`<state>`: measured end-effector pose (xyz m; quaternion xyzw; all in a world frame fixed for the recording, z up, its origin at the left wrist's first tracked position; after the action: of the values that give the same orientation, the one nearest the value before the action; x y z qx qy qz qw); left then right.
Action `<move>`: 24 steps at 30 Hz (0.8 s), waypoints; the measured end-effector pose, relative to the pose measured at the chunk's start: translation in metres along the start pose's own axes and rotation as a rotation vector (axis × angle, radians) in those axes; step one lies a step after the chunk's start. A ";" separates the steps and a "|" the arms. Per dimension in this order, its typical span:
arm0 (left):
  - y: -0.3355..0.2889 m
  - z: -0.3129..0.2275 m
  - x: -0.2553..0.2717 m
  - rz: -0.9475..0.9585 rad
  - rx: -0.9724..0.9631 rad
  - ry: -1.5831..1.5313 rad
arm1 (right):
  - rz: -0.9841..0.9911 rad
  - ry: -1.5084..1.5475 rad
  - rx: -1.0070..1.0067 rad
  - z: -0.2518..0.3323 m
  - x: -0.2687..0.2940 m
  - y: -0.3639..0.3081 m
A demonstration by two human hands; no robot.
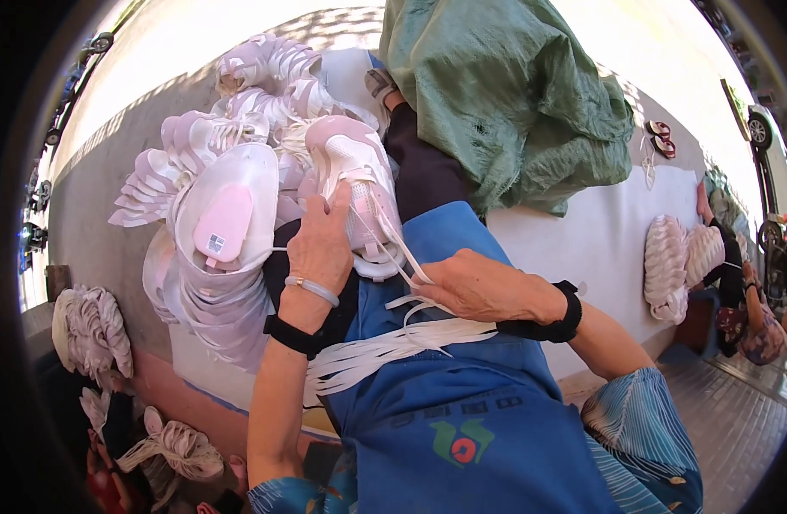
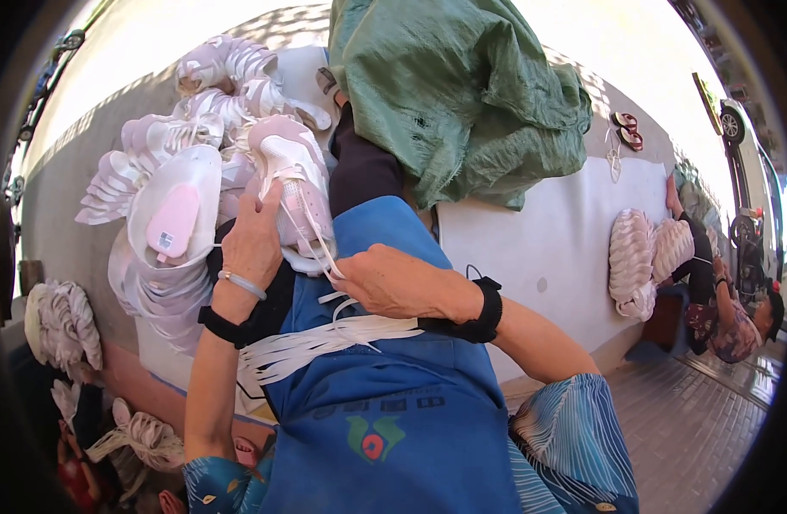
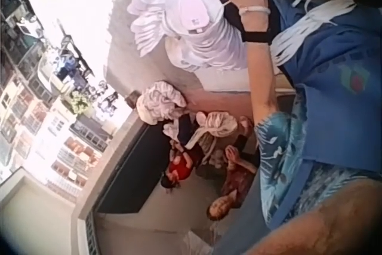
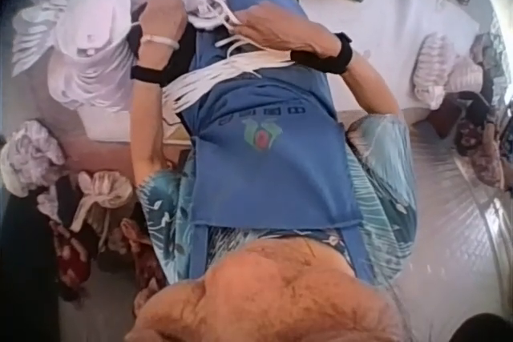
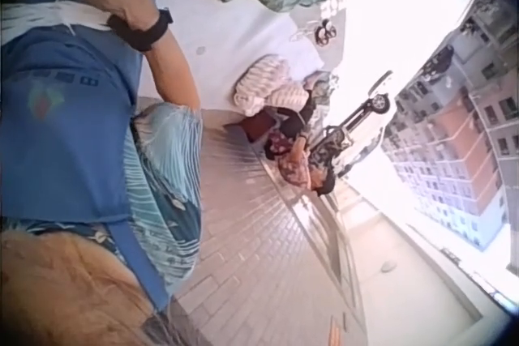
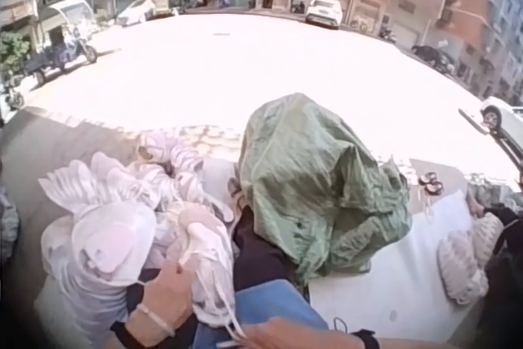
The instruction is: Thread laces through the eyelets of several pairs of pink and white sneakers.
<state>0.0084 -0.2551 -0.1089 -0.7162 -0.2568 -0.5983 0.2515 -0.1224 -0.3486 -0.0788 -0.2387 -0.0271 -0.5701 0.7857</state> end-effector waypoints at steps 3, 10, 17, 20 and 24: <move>-0.002 -0.005 0.003 -0.053 -0.049 -0.038 | 0.103 0.220 -0.037 0.008 0.012 -0.009; -0.001 -0.005 0.000 0.044 -0.013 0.008 | 0.001 -0.223 -0.078 -0.008 0.010 -0.010; -0.001 -0.006 -0.003 0.072 0.011 0.002 | -0.626 -0.401 -0.061 0.005 0.056 0.025; 0.002 -0.006 -0.006 0.089 -0.001 0.024 | -0.632 -0.464 0.023 0.000 0.059 0.066; 0.003 -0.006 -0.006 0.078 -0.018 0.006 | -0.570 -0.594 0.064 0.000 0.056 0.101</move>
<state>0.0051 -0.2623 -0.1140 -0.7260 -0.2226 -0.5924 0.2691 -0.0112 -0.3739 -0.0963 -0.3512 -0.3357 -0.6700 0.5613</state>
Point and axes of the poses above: each hand's wrist, its own y-axis towards the middle knuckle, its own x-axis out of the back of the hand, z = x × y, the point moved 8 cm from there along y, towards the middle knuckle, and after that the axes turned 7 degrees about y, right-handed, at the moved point
